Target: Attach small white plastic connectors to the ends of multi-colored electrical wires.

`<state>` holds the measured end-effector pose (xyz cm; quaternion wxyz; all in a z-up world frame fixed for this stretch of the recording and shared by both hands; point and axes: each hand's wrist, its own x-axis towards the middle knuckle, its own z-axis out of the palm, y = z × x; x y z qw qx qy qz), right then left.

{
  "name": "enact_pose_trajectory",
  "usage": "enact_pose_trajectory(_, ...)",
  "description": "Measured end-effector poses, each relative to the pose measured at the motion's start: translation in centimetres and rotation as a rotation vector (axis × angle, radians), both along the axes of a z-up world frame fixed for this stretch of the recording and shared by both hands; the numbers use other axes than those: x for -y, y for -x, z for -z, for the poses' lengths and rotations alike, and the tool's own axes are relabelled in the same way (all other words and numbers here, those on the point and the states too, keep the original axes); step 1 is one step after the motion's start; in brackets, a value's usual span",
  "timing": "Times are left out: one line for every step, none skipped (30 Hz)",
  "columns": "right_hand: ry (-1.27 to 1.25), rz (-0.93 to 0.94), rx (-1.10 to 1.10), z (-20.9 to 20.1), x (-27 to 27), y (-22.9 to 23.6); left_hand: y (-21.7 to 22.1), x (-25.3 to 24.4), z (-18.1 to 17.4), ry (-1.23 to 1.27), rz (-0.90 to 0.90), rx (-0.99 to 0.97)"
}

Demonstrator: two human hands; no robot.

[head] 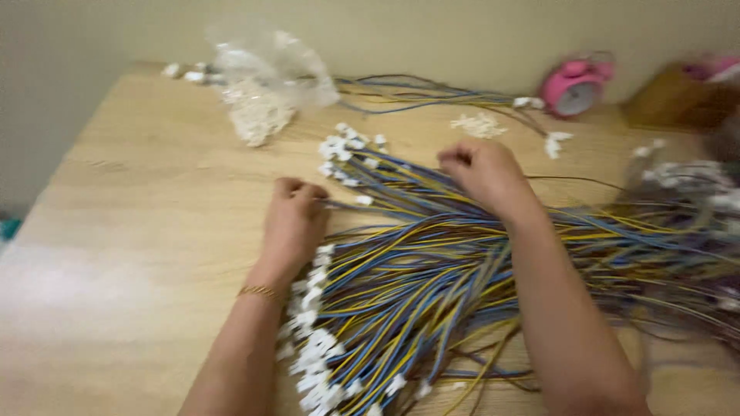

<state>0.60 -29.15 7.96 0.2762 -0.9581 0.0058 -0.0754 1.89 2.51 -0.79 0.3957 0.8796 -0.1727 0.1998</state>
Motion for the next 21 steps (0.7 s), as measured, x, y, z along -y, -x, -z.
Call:
enact_pose_trajectory(0.014, 0.028, 0.003, -0.3, 1.9, -0.7, 0.3, 0.3, -0.3, 0.014, 0.028, 0.003)
enact_pose_trajectory(-0.011, 0.101, 0.033, -0.7, 3.5, -1.7, 0.5, 0.2, -0.8, 0.017, 0.015, -0.037)
enact_pose_trajectory(-0.037, 0.175, 0.065, -1.2, 5.1, -2.6, 0.8, 0.0, -1.3, 0.019, 0.004, -0.076)
enact_pose_trajectory(-0.03, 0.183, 0.075, 0.0, 6.9, -3.9, 0.7, 0.1, -1.3, 0.026, 0.013, -0.067)
enact_pose_trajectory(0.018, 0.196, 0.071, 1.2, 8.7, -5.2, 0.6, 0.1, -1.3, 0.0, 0.034, -0.039)
enact_pose_trajectory(0.064, 0.205, 0.061, 2.6, 10.3, -6.5, 0.6, -0.1, -1.3, -0.029, 0.05, -0.016)
enact_pose_trajectory(0.067, 0.21, 0.065, 3.5, 11.1, -7.5, 0.5, 0.1, -1.3, -0.026, 0.055, -0.012)
enact_pose_trajectory(0.036, 0.247, -0.012, 4.7, 11.8, -8.4, 0.4, 0.1, -1.2, -0.072, 0.048, 0.016)
enact_pose_trajectory(0.004, 0.284, -0.089, 5.9, 12.5, -9.4, 0.4, 0.1, -1.0, -0.118, 0.04, 0.043)
enact_pose_trajectory(0.004, 0.285, -0.09, 6.7, 13.0, -10.1, 0.4, 0.2, -1.1, -0.118, 0.041, 0.042)
enact_pose_trajectory(0.012, 0.281, -0.096, 7.6, 13.4, -10.8, 0.4, 0.3, -1.1, -0.089, 0.021, 0.019)
enact_pose_trajectory(0.021, 0.276, -0.105, 8.5, 13.8, -11.6, 0.4, 0.3, -1.1, -0.059, 0.0, -0.008)
enact_pose_trajectory(0.021, 0.275, -0.109, 8.6, 13.7, -11.9, 0.5, 0.3, -1.4, -0.06, 0.0, -0.012)
enact_pose_trajectory(0.069, 0.271, -0.087, 8.7, 13.7, -12.1, 0.6, 0.4, -1.8, -0.029, -0.01, -0.064)
enact_pose_trajectory(0.117, 0.266, -0.065, 8.8, 13.6, -12.4, 0.8, 0.4, -2.1, 0.001, -0.021, -0.117)
enact_pose_trajectory(0.118, 0.263, -0.068, 8.5, 13.1, -12.4, 0.8, 0.5, -2.3, 0.001, -0.024, -0.121)
enact_pose_trajectory(0.173, 0.257, -0.044, 8.1, 12.6, -12.3, 0.9, 0.5, -2.6, 0.038, -0.032, -0.139)
enact_pose_trajectory(0.226, 0.25, -0.018, 7.7, 12.1, -12.3, 0.9, 0.5, -2.9, 0.073, -0.042, -0.156)
enact_pose_trajectory(0.225, 0.246, -0.019, 7.4, 11.6, -12.2, 0.8, 0.5, -3.0, 0.072, -0.046, -0.157)
enact_pose_trajectory(0.21, 0.28, -0.046, 7.2, 11.2, -12.1, 0.7, 0.4, -3.1, 0.126, -0.077, -0.262)
enact_pose_trajectory(0.195, 0.314, -0.072, 6.9, 10.7, -11.8, 0.7, 0.4, -3.2, 0.18, -0.108, -0.366)
